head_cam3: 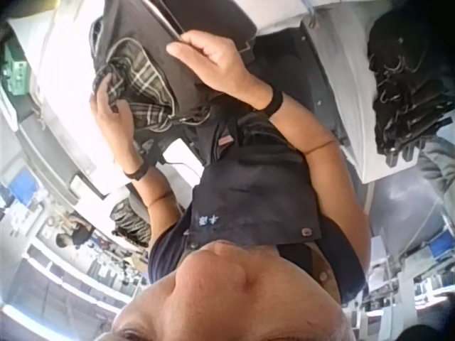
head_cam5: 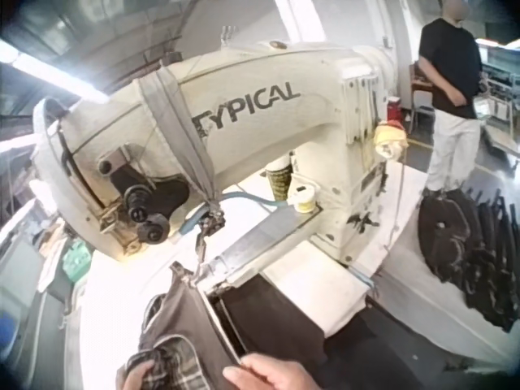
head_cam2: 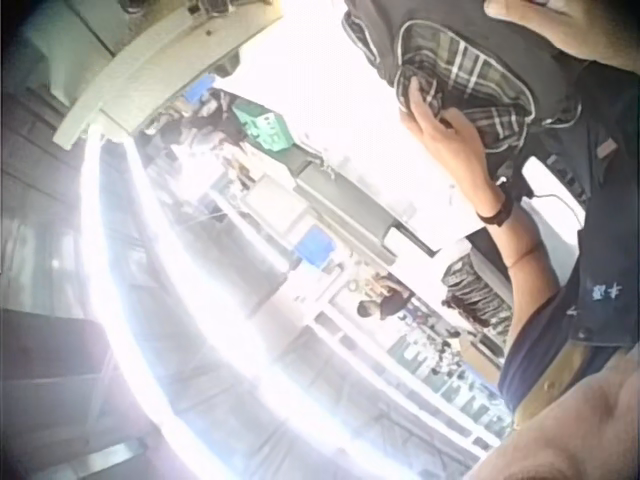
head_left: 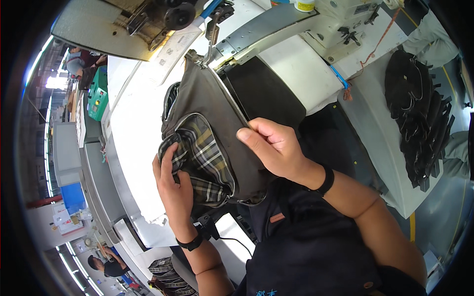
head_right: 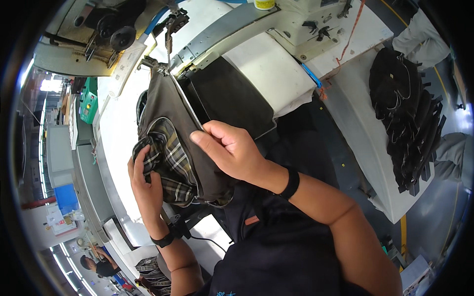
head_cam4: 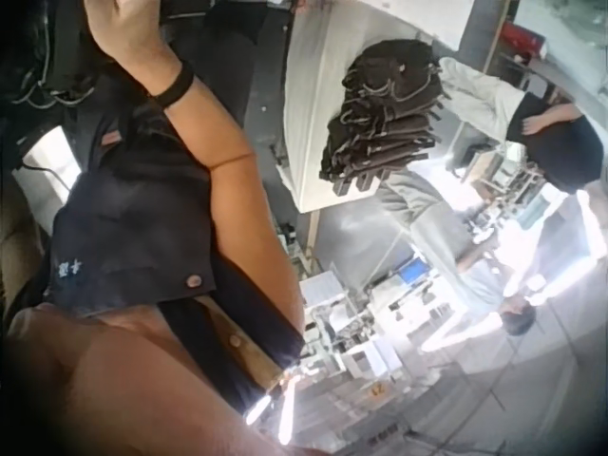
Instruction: The recorder is sewing a bag using an industrial sewing machine.
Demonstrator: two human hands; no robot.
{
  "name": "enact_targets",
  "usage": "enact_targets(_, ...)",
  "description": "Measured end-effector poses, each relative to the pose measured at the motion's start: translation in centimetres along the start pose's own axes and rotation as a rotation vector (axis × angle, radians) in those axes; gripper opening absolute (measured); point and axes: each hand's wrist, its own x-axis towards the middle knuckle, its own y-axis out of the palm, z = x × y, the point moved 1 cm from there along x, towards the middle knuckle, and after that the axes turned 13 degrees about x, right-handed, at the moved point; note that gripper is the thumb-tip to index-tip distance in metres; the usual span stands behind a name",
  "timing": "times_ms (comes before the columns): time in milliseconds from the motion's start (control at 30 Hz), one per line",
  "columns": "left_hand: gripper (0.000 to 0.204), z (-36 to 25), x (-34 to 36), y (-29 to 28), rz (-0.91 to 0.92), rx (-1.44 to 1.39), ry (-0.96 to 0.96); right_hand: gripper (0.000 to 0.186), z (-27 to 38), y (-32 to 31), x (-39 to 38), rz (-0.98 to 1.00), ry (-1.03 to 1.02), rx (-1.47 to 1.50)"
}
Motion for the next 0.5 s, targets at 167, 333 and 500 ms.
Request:
enact_targets(167, 0.069, -0.1, 0.0, 0.0, 0.005, 0.022, 0.014, 0.023, -0.4, -0.3, -0.2, -0.042, 0.011, -0.050)
enact_targets(333, 0.068, 0.2, 0.0, 0.0, 0.007, -0.006, 0.018, 0.034, -1.2, -0.7, 0.0, -0.095, 0.068, -0.006)
enact_targets(500, 0.068, 0.3, 0.0, 0.0, 0.014, -0.012, 0.011, 0.038, -1.3, -0.8, 0.3, -0.084, 0.071, -0.004)
